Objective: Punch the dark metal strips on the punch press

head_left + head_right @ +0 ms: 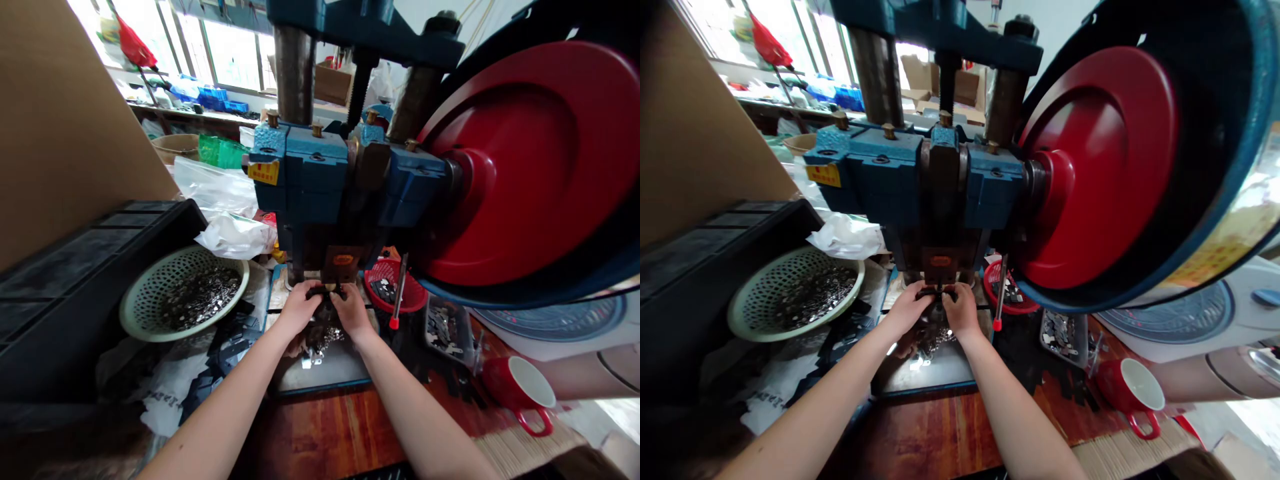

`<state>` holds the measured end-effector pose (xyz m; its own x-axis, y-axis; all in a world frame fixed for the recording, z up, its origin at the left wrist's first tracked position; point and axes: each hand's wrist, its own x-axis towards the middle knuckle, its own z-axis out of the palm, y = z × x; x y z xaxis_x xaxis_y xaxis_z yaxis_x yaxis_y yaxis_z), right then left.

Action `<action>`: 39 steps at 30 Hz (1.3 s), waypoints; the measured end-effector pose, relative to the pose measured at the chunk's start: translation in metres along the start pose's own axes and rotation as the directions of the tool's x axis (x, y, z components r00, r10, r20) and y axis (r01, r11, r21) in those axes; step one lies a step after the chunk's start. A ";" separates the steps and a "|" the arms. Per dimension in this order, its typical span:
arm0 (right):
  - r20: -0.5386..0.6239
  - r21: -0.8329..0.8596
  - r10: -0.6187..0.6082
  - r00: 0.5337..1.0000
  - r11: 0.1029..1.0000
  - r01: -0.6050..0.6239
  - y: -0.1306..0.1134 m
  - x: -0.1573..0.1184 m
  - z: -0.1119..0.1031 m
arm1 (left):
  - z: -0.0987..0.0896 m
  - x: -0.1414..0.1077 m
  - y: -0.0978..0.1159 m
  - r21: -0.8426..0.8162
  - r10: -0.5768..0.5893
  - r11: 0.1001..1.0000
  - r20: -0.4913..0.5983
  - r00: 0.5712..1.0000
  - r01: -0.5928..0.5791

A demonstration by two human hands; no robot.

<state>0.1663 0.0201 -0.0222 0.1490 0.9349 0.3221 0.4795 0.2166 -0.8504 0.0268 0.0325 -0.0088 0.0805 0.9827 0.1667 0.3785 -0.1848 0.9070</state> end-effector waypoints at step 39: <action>0.303 -0.594 -0.224 0.926 0.715 0.368 0.014 -0.150 -0.076 | -0.027 -0.161 -0.038 0.471 0.461 0.712 0.244 0.853 -0.520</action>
<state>0.2162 -0.1384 -0.0510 -0.2320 0.9025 0.3628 0.9117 0.3317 -0.2423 -0.0253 -0.1189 -0.0595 0.4687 0.7504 0.4661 0.6621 -0.6477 0.3770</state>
